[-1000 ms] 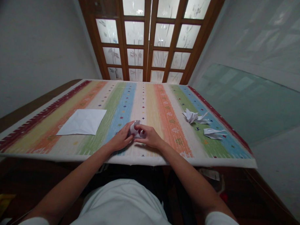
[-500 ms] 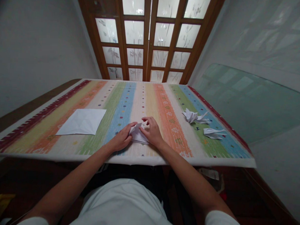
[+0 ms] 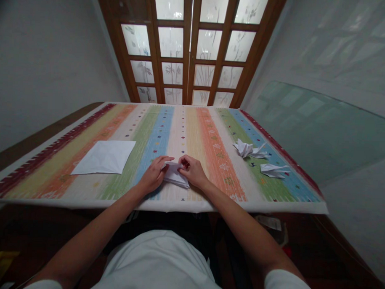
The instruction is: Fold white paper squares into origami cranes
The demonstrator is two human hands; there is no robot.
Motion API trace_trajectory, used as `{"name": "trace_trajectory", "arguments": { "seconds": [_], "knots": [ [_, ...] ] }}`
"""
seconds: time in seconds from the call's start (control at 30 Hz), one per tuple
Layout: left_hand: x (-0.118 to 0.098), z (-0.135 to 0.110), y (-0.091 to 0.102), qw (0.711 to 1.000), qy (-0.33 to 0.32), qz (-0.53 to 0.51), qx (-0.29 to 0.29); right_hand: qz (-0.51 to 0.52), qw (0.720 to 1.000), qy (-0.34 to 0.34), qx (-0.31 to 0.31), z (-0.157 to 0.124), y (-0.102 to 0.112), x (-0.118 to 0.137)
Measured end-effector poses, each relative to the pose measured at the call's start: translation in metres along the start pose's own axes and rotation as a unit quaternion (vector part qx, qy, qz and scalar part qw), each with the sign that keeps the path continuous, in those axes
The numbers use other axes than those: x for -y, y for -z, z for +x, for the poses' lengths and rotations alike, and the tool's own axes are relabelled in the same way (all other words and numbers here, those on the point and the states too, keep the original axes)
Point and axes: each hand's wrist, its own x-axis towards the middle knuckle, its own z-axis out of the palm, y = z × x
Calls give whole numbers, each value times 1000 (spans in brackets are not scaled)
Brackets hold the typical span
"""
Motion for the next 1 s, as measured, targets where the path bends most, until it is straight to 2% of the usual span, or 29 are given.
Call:
{"name": "trace_trajectory", "arguments": {
  "seconds": [0.13, 0.27, 0.4, 0.53, 0.67, 0.87, 1.0],
  "knots": [
    [1, 0, 2, 1000, 7, -9, -16, -8, 999, 44, 4, 0, 0, 3],
    [-3, -1, 3, 1000, 4, 5, -5, 2, 999, 39, 12, -1, -1, 5],
    [-5, -1, 3, 1000, 5, 23, 11, -31, 999, 38, 9, -3, -1, 5],
    [-5, 0, 4, 1000, 17, 19, 0, -32, 996, 66, 43, -4, -1, 6],
    [-8, -2, 6, 1000, 3, -3, 7, -22, 994, 87, 66, -6, 1, 8],
    [-11, -5, 9, 997, -16, -3, 74, -31, 998, 41, 31, -6, 3, 2],
    [-11, -4, 8, 996, 6, -19, 84, -56, 998, 14, 35, -4, 8, -4]
  ]
}}
